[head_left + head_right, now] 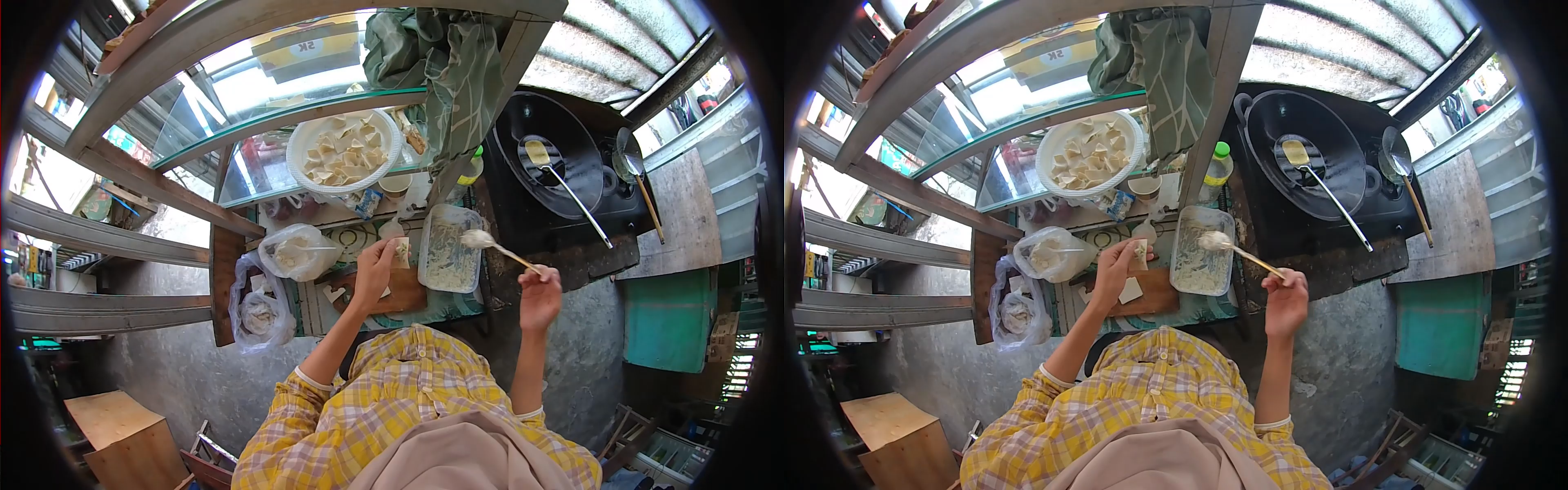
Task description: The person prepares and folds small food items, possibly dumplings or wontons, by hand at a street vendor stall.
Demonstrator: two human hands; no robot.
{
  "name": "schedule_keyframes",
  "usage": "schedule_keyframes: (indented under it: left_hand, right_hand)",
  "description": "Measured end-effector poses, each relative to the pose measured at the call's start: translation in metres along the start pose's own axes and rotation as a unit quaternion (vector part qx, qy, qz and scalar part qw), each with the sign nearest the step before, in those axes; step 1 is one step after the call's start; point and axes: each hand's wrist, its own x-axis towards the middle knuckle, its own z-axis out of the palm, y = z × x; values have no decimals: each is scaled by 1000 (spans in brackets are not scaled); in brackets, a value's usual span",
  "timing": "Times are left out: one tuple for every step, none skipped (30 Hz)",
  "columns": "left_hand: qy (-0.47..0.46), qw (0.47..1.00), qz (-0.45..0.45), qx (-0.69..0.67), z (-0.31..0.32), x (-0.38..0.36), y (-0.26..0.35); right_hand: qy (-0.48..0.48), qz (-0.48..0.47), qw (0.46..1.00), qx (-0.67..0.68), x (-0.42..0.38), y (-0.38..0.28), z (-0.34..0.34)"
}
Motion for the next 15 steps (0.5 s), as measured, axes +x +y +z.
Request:
schedule_keyframes:
  left_hand:
    - [10,999,-3,31,-1,1,-7]
    - [20,998,-6,62,0,1,-13]
    - [31,995,-9,94,0,1,-17]
    - [33,998,-28,45,0,1,-22]
    - [36,998,-48,-3,1,1,-27]
    - [39,996,-67,-52,3,2,-29]
    - [36,991,-86,-93,5,0,-26]
    - [33,985,-105,-133,7,-2,-19]
    - [30,977,-123,-172,10,-5,-13]
    - [24,975,-120,-184,12,-7,-9]
    - [18,973,-117,-196,15,-9,-7]
    - [11,971,-114,-207,17,-11,-4]
    - [6,973,-119,-199,18,-12,-3]
    - [0,974,-125,-190,18,-13,-1]
    - [-6,975,-130,-181,20,-14,0]
  right_hand:
    - [11,7,998,-63,0,8,-4]
    - [9,32,992,-120,-1,16,-5]
    - [15,62,981,-181,-2,27,-7]
    - [20,91,966,-240,-5,41,-12]
    - [26,120,947,-298,-8,54,-18]
    - [3,133,933,-335,-12,67,-25]
    - [-20,146,917,-371,-18,81,-31]
    - [-34,111,918,-379,-24,96,-37]
    - [-50,92,896,-431,-29,100,-34]
    - [-66,73,871,-481,-33,102,-31]
    - [-81,53,843,-530,-35,103,-30]
    - [-144,42,794,-590,-33,100,-28]
    - [-168,31,760,-628,-34,98,-25]
    - [-190,20,723,-664,-35,94,-22]
    - [-211,9,684,-698,-35,87,-13]
